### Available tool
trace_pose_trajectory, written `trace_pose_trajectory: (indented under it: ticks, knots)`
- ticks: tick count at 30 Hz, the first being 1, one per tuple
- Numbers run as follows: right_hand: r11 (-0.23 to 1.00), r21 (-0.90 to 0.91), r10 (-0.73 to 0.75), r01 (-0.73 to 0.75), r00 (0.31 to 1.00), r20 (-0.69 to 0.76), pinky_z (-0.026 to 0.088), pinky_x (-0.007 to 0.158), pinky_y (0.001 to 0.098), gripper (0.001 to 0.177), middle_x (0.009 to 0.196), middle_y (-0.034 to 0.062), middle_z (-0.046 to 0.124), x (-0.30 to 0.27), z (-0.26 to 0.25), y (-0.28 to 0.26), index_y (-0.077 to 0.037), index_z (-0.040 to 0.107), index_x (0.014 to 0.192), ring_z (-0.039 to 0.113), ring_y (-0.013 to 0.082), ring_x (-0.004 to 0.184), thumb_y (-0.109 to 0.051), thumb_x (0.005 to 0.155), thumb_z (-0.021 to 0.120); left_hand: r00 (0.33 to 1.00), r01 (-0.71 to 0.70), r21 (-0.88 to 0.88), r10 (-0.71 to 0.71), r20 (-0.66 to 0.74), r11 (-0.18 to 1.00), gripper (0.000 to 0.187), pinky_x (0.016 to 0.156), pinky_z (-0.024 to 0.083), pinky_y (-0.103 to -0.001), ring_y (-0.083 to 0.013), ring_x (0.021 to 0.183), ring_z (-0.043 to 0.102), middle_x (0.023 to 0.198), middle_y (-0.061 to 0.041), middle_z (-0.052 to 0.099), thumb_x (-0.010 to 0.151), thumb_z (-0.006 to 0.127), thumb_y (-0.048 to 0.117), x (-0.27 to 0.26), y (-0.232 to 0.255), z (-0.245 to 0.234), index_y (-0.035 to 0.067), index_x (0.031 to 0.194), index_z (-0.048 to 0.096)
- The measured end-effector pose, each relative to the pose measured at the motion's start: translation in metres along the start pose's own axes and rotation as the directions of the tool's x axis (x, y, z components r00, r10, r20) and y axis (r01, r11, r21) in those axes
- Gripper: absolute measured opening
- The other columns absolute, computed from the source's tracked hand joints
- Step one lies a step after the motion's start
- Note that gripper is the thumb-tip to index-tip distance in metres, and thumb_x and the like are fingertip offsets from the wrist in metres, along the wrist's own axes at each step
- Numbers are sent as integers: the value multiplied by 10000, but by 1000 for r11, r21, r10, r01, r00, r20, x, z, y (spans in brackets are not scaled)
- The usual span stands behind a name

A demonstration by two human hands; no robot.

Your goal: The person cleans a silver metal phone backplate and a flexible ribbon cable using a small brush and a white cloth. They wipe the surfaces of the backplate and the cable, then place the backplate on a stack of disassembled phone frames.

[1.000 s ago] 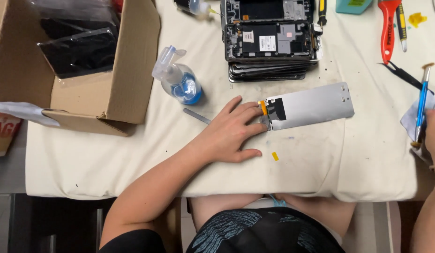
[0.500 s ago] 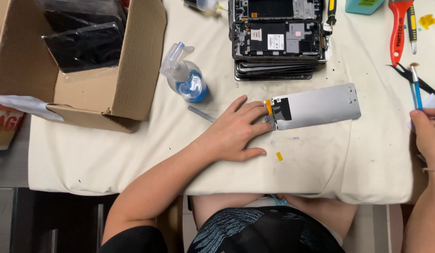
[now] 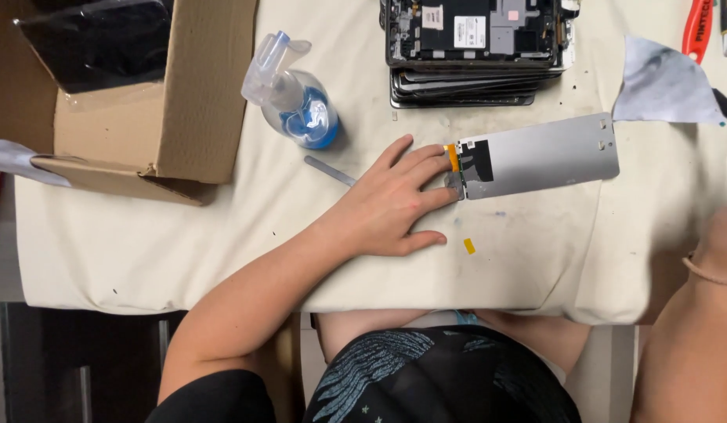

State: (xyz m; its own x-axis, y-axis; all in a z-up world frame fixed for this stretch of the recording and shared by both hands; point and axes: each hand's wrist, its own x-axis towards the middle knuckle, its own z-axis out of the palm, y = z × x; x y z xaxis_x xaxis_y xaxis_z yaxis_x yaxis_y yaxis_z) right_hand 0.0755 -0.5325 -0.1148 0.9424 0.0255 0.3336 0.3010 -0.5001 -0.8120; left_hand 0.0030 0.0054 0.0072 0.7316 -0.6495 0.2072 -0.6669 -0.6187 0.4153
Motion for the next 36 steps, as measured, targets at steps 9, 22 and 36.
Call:
trace_pose_trajectory:
  ticks: [9,22,36]
  knots:
    - [897,-207,-319,390,897,306,427,982,439,266,996,116,712,39,181,-244,34,693,964,640,310,975,20,1169,524,999,-42,15,42,-15,999,568,1167,280,-640,-401,1401,443,1421,-225,534,879,685,574,-1,-1,-1,133,1237,672]
    - [879,-118,-396,462,845,360,322,985,445,300,928,18,714,26,203,-238,-49,695,893,472,283,863,-37,1131,514,999,-34,9,34,-19,999,563,1171,276,-637,-397,1388,449,1400,-222,539,859,717,566,-1,-2,1,126,1210,685]
    - [874,-147,-404,464,860,311,311,989,428,330,895,15,714,14,192,-240,-55,705,871,451,271,944,-4,1128,505,999,-33,25,33,-15,999,557,1167,278,-635,-399,1389,446,1387,-220,537,851,728,566,-1,-1,-1,129,1194,684]
